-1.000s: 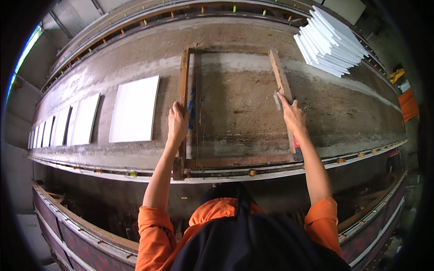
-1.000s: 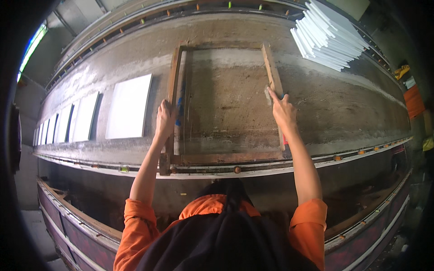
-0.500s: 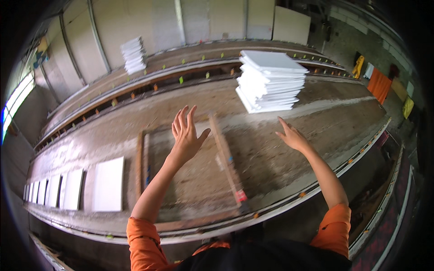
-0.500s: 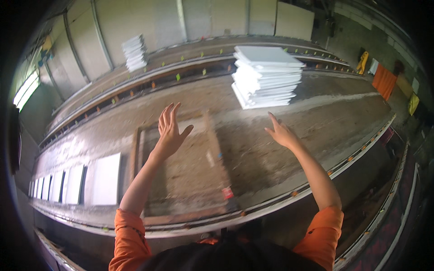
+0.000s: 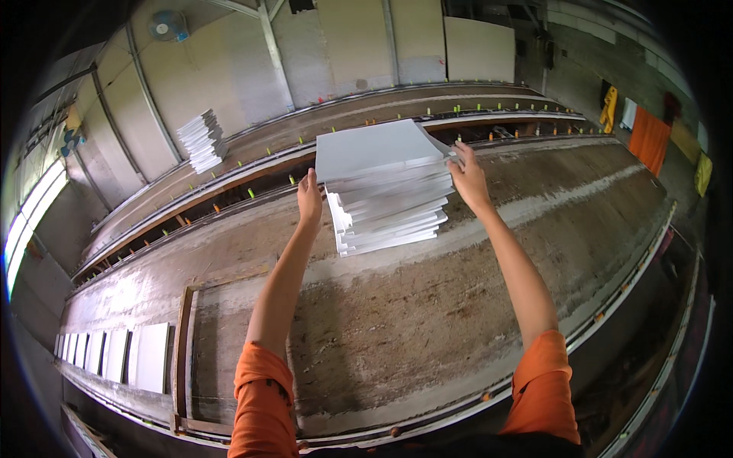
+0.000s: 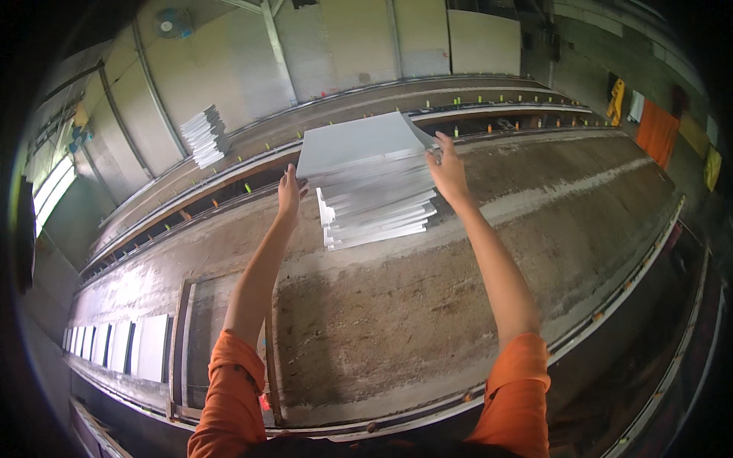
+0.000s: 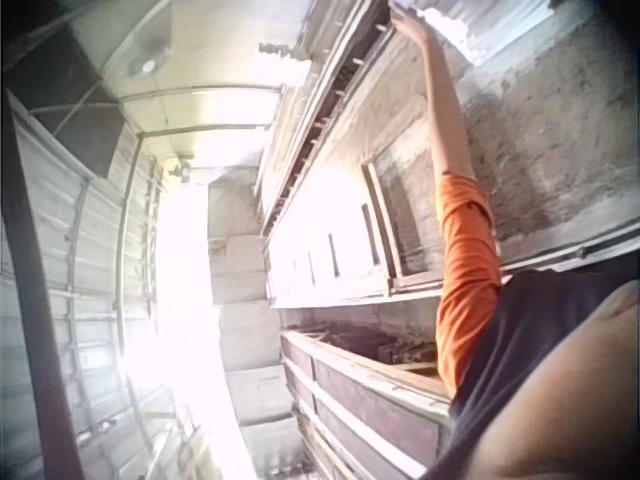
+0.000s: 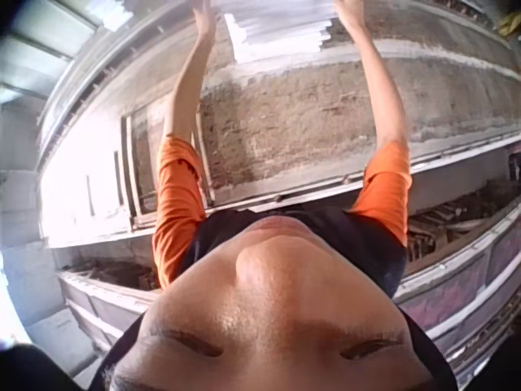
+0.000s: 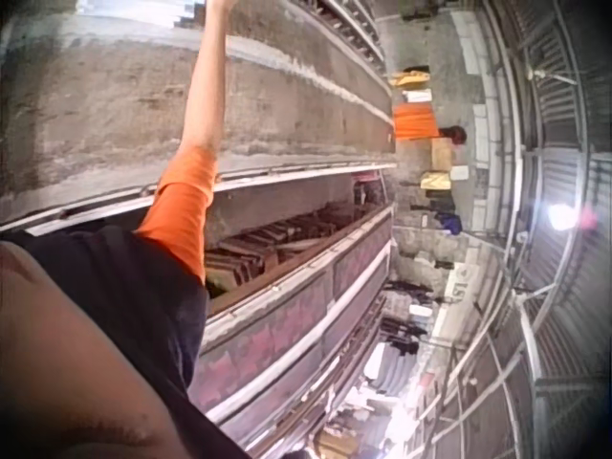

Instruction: The person repeatedly picks up white rectangular panels from a stack and places them into a wooden frame on a conveyor belt. They smooth each panel into the frame before moving to the next one, continuing this cycle throughout the clip.

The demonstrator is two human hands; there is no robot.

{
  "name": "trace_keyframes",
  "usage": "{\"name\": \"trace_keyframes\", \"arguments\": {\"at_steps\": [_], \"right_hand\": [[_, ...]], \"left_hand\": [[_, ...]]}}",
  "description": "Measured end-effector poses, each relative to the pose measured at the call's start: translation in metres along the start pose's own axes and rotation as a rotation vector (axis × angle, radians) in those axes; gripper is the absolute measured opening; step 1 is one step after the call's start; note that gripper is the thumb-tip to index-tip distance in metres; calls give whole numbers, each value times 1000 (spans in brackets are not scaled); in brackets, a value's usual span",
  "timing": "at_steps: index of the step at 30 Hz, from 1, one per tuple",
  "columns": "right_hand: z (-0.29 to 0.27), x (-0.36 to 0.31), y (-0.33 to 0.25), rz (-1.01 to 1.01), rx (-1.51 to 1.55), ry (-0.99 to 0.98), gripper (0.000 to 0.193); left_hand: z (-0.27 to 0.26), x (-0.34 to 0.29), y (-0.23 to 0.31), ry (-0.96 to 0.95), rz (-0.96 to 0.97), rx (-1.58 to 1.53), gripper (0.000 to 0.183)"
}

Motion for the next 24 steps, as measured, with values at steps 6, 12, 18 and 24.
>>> {"name": "trace_keyframes", "arguments": {"at_steps": [6, 12, 18, 24], "right_hand": [[28, 4, -10, 20, -117, -57, 51], [27, 2, -25, -109, -229, -40, 53], [23, 1, -15, -62, -60, -18, 54], [39, -35, -17, 404, 679, 58, 83]], "left_hand": [[-1, 30, -19, -108, -83, -68, 36], [6, 35, -11, -78, -101, 36, 28], [45, 14, 30, -143, -81, -177, 33], [49, -74, 34, -245, -83, -419, 55]]}}
Point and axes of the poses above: each hand's wrist, its own x-axis towards the middle knuckle, its own z-axis out of the palm, y = z × x, the point moved 10 cm from there along x, towards the middle knuckle, and after that the axes turned 15 degrees about -x, right-handed, at the moved point
